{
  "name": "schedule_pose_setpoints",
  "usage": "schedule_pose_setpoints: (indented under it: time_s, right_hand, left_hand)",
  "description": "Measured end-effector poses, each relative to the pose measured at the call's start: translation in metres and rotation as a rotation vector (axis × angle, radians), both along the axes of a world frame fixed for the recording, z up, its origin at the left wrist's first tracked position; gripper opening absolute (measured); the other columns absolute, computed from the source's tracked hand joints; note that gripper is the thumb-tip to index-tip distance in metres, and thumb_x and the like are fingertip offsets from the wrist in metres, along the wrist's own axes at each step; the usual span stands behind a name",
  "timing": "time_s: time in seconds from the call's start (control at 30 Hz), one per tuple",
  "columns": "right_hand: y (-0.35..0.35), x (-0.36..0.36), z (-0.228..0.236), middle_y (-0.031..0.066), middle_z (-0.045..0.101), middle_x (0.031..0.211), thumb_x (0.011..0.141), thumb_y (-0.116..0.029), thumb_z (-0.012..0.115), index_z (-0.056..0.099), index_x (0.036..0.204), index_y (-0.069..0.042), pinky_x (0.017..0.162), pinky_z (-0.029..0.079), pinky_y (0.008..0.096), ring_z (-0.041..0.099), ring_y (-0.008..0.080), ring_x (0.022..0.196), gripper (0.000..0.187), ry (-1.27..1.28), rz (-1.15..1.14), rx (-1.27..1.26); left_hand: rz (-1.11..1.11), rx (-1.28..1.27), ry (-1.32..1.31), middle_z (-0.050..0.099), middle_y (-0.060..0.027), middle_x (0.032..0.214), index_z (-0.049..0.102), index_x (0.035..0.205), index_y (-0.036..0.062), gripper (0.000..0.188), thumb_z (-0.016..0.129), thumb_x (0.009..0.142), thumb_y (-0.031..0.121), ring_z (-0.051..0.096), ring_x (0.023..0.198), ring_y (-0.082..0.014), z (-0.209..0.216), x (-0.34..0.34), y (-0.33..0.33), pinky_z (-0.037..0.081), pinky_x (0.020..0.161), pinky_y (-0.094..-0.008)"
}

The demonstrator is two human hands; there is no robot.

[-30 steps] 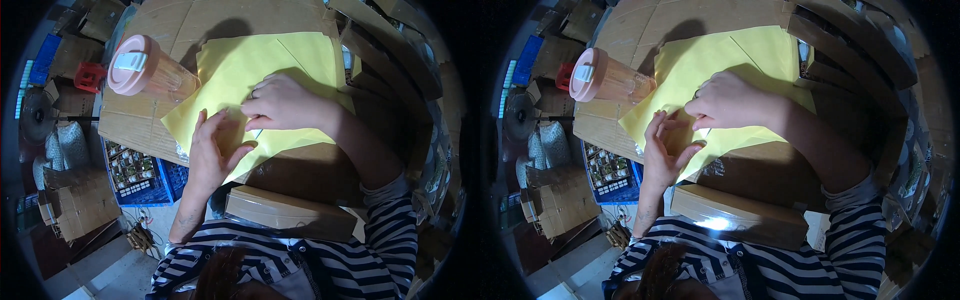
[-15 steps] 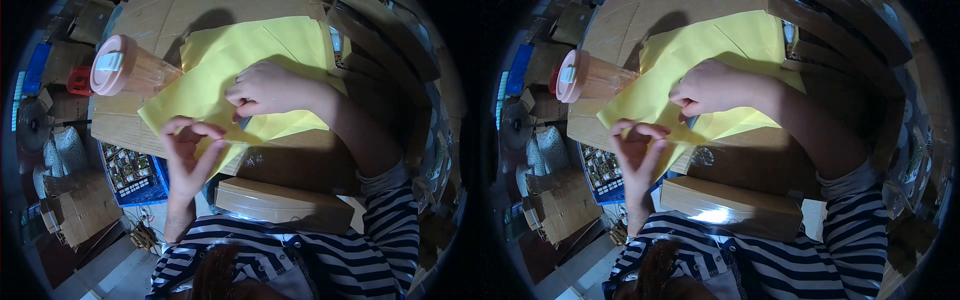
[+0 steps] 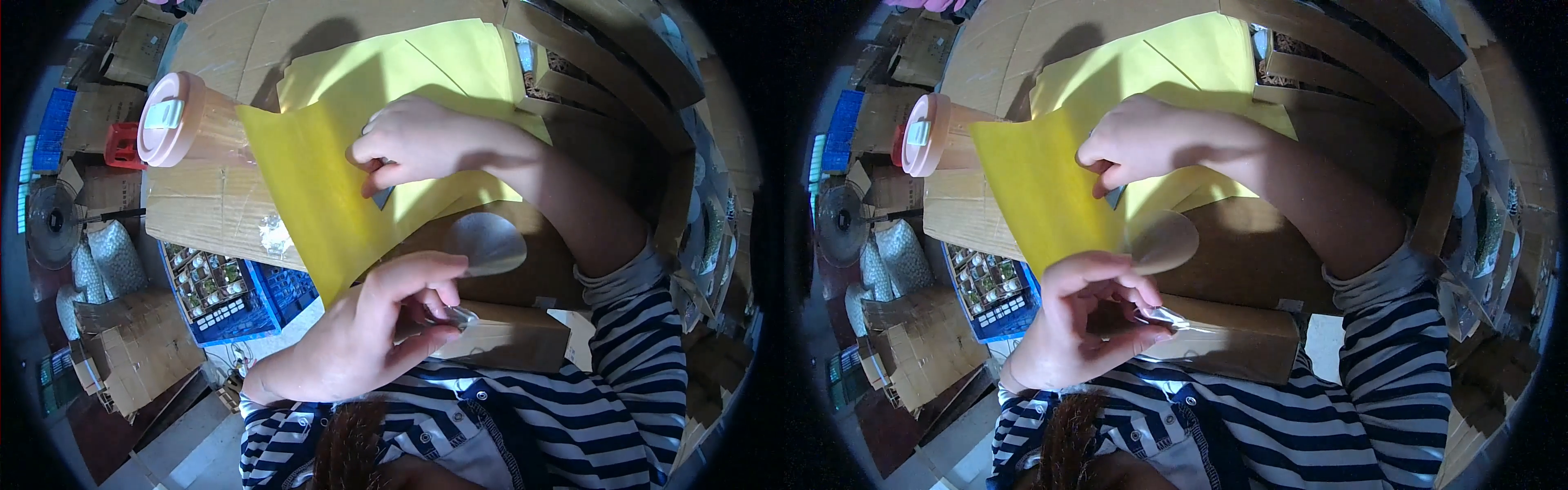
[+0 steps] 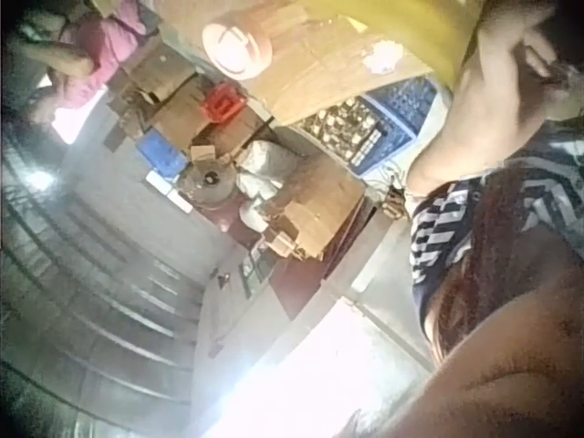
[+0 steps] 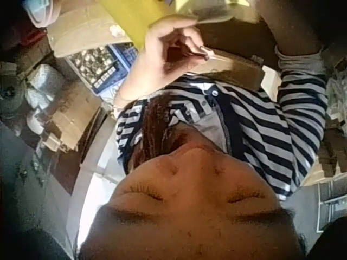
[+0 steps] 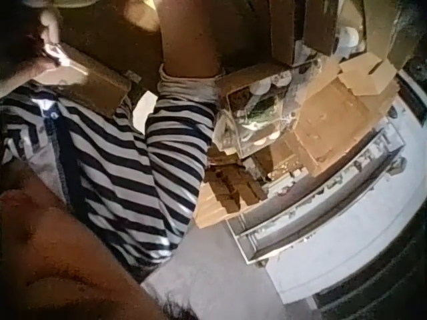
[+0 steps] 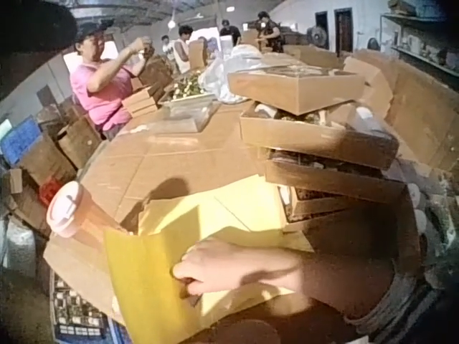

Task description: The person packages and labels decorative botanical craft kits by hand, placing decorative items and yellow paper into cardboard boxes and applying labels to the boxes.

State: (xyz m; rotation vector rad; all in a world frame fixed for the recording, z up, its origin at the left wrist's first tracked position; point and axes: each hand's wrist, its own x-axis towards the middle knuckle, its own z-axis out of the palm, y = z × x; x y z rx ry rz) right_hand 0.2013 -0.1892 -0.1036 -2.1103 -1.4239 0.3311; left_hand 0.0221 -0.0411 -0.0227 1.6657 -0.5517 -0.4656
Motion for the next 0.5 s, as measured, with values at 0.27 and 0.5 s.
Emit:
schedule_pose_setpoints:
  time_s: [0.27,0.5]
  right_hand:
    - [-0.002,-0.001,0.003,0.0071,0.065,0.068,0.083,-0.039,0.074,0.065,0.08,-0.01,0.063,0.048,0.0435,0.065,0.0289,0.068,0.03,-0.002,-0.013,0.002]
    - [0.0,-0.002,0.012,0.0079,0.066,0.07,0.085,-0.039,0.073,0.067,0.082,-0.009,0.065,0.049,0.0442,0.067,0.0298,0.071,0.031,-0.022,0.011,-0.039]
  left_hand:
    - [0.013,0.315,-0.363,0.06,-0.0141,0.123,0.051,0.134,0.0138,0.065,0.083,0.08,0.029,0.064,0.105,-0.0299,0.012,0.003,0.009,0.055,0.086,-0.0417]
    - [-0.05,0.267,-0.464,0.063,-0.011,0.119,0.054,0.122,0.0136,0.056,0.084,0.078,0.03,0.067,0.099,-0.0277,-0.012,-0.01,0.028,0.057,0.078,-0.0362]
